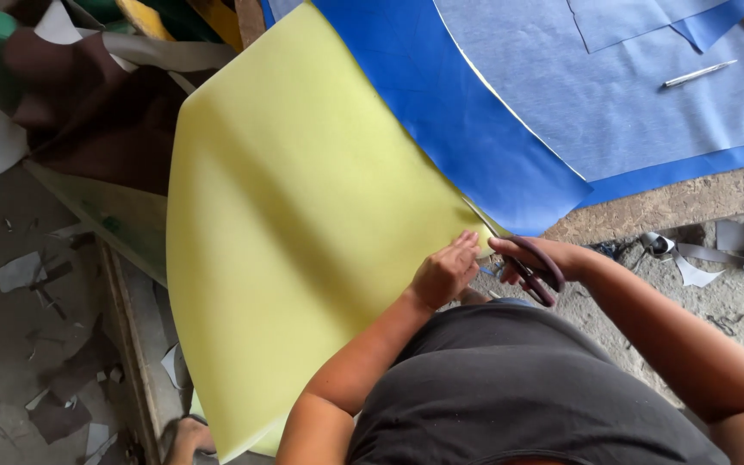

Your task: Measuring, marking, and cutting fabric and foam for upholstery projects

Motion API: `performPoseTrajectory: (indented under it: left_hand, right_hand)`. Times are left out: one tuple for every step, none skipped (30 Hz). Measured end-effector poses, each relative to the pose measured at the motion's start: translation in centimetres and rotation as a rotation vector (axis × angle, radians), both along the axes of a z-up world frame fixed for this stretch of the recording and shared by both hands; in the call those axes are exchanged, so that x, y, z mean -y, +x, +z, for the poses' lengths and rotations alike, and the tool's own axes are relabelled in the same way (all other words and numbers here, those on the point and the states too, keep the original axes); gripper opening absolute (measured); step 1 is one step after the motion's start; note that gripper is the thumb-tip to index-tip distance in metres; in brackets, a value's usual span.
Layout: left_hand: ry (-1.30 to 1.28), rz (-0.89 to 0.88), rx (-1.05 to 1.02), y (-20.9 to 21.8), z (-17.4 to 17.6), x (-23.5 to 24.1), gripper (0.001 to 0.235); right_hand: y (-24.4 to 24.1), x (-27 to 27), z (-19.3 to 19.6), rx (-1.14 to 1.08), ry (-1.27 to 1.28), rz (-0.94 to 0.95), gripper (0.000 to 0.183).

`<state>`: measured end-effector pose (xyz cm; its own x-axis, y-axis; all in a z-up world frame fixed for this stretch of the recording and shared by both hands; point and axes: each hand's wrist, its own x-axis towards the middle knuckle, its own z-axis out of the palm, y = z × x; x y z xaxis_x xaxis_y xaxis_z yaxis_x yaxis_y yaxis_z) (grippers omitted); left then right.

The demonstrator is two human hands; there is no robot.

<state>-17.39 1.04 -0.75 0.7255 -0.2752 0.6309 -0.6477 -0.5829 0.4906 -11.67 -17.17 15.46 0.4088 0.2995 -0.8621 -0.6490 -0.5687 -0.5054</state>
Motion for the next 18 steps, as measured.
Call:
performPoseTrajectory:
  left_hand:
    - [0.008,0.011,-0.002,0.1,-0.4,0.0,0.014]
    - [0.015,0.022,-0.003,0.2,-0.8,-0.1,0.014]
    - [0.014,0.032,-0.003,0.2,-1.1,0.0,0.014]
    - [0.017,0.024,0.006,0.2,-1.4,0.1,0.015]
    - [0.018,0.012,0.011,0.0,-1.7,0.4,0.016]
    - [0.015,0.019,0.008,-0.1,-2.2,0.6,0.016]
    - [-0.021,0.031,-0.016,0.0,-2.7,0.8,0.016]
    - [-0.058,0.043,-0.039,0.0,-3.2,1.0,0.016]
    - [-0.056,0.044,-0.037,0.1,-2.2,0.3,0.016]
    - [-0.128,0.053,-0.122,0.2,-1.2,-0.4,0.018]
    - [-0.201,0.063,-0.206,0.4,-0.3,-1.1,0.020]
    - [-0.200,0.064,-0.204,0.7,0.9,-1.8,0.020]
    - [-0.444,0.096,-0.333,1.0,2.0,-2.5,0.017]
    - [-0.689,0.129,-0.460,1.3,3.1,-3.3,0.016]
    - [-0.687,0.126,-0.461,1.4,3.4,-3.5,0.016]
    - [-0.761,0.124,-0.477,1.4,3.7,-3.6,0.015]
    - [-0.834,0.120,-0.492,1.4,4.0,-3.8,0.014]
    - [-0.832,0.116,-0.492,0.7,3.5,-3.3,0.014]
  right_hand:
    - [0.2,-0.1,-1.1,0.022,-0.005,-0.002,0.078]
    - [0.4,-0.2,-2.3,0.044,-0.009,-0.004,0.079]
    - [0.2,0.3,-3.2,0.045,-0.009,0.005,0.079]
    - [0.1,0.8,-4.2,0.076,-0.010,-0.003,0.073]
    - [-0.3,1.6,-5.2,0.104,-0.013,-0.015,0.069]
    - [-0.2,2.3,-5.6,0.100,-0.015,-0.008,0.069]
    - [-0.1,3.0,-5.9,0.168,-0.042,-0.033,0.057]
    - [0.0,3.8,-6.3,0.236,-0.068,-0.058,0.047]
    - [-0.3,3.7,-5.4,0.239,-0.067,-0.057,0.047]
    - [-0.6,3.7,-4.5,0.214,-0.063,-0.045,0.045]
    - [-0.9,3.6,-3.5,0.189,-0.060,-0.033,0.043]
    - [-1.0,3.7,-2.2,0.192,-0.059,-0.032,0.043]
    - [-1.1,3.8,-1.0,0.062,-0.075,0.005,0.049]
    - [-1.3,3.9,0.3,-0.068,-0.091,0.042,0.060]
    - [-0.8,3.6,1.3,-0.068,-0.091,0.039,0.060]
    - [-0.4,3.3,2.4,-0.105,-0.054,0.008,0.068]
    - [0.1,3.2,3.5,-0.140,-0.016,-0.024,0.077]
    - [0.6,2.9,3.2,-0.139,-0.014,-0.028,0.077]
